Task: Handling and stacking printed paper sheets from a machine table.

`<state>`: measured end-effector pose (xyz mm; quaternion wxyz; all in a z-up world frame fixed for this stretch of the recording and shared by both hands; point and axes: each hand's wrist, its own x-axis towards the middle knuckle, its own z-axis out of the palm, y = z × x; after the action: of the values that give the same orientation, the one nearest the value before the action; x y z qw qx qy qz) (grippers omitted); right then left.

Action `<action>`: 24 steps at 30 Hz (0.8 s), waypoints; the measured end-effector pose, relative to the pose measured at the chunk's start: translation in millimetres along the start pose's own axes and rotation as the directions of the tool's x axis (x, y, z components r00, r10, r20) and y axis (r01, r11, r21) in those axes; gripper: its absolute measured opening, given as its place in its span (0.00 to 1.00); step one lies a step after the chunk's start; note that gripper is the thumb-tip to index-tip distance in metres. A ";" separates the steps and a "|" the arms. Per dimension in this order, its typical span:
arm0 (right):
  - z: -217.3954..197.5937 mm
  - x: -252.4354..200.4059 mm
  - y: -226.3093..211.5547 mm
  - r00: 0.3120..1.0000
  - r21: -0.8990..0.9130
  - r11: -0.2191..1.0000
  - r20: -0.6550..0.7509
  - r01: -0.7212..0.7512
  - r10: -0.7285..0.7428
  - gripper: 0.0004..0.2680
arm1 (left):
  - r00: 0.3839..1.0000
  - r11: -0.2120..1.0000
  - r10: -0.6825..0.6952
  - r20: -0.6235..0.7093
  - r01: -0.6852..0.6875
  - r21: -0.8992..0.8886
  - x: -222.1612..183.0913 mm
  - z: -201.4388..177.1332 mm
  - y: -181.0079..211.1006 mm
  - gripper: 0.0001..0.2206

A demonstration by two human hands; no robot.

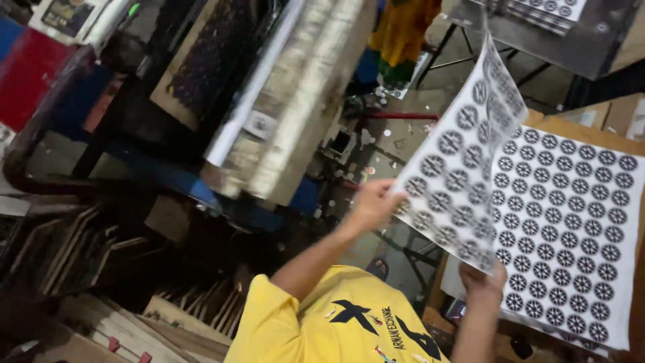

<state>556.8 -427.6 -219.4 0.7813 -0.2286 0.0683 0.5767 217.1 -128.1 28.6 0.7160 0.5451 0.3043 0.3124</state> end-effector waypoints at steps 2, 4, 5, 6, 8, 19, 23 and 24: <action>146.4 42.6 50.1 1.000 -0.007 1.000 0.023 0.016 -0.016 0.15 | 0.971 0.943 0.101 -0.214 -0.025 0.331 -0.4 -65.9 7.1 0.09; 305.0 43.6 116.3 0.975 -0.573 0.796 0.023 0.192 -0.219 0.24 | 0.901 0.993 -0.085 -0.424 0.111 0.037 6.0 -134.1 -5.0 0.11; 302.6 71.4 128.6 0.976 -0.583 0.791 0.015 0.185 -0.217 0.24 | 0.900 0.993 -0.096 -0.426 0.118 0.025 20.5 -169.3 -25.6 0.11; 298.4 97.4 139.9 0.972 -0.668 0.719 0.034 0.194 -0.231 0.23 | 0.878 0.989 -0.100 -0.469 0.139 0.049 32.3 -202.3 -48.6 0.12; 295.7 142.5 172.5 0.969 -0.748 0.633 0.055 0.199 -0.240 0.22 | 0.853 0.985 -0.105 -0.512 0.161 0.068 61.3 -264.0 -106.5 0.13; 290.2 202.0 301.9 0.840 -0.898 -0.439 0.260 0.029 -0.476 0.15 | 0.735 0.681 -0.004 -0.678 0.498 0.536 146.9 -431.0 -202.7 0.13; 314.3 174.5 289.7 0.842 -0.892 -0.446 0.295 0.074 -0.452 0.10 | 0.650 0.493 0.353 -0.673 0.482 0.724 80.9 -509.3 -215.8 0.12; 311.4 163.2 275.6 0.839 -0.864 -0.482 0.366 0.145 -0.403 0.10 | 0.626 0.430 0.460 -0.629 0.463 0.775 73.9 -538.8 -242.4 0.12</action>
<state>304.1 -86.4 -80.7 0.3580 -0.8171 -0.4371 0.1144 -127.4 196.6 -332.6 0.0982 0.6430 0.6980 0.2994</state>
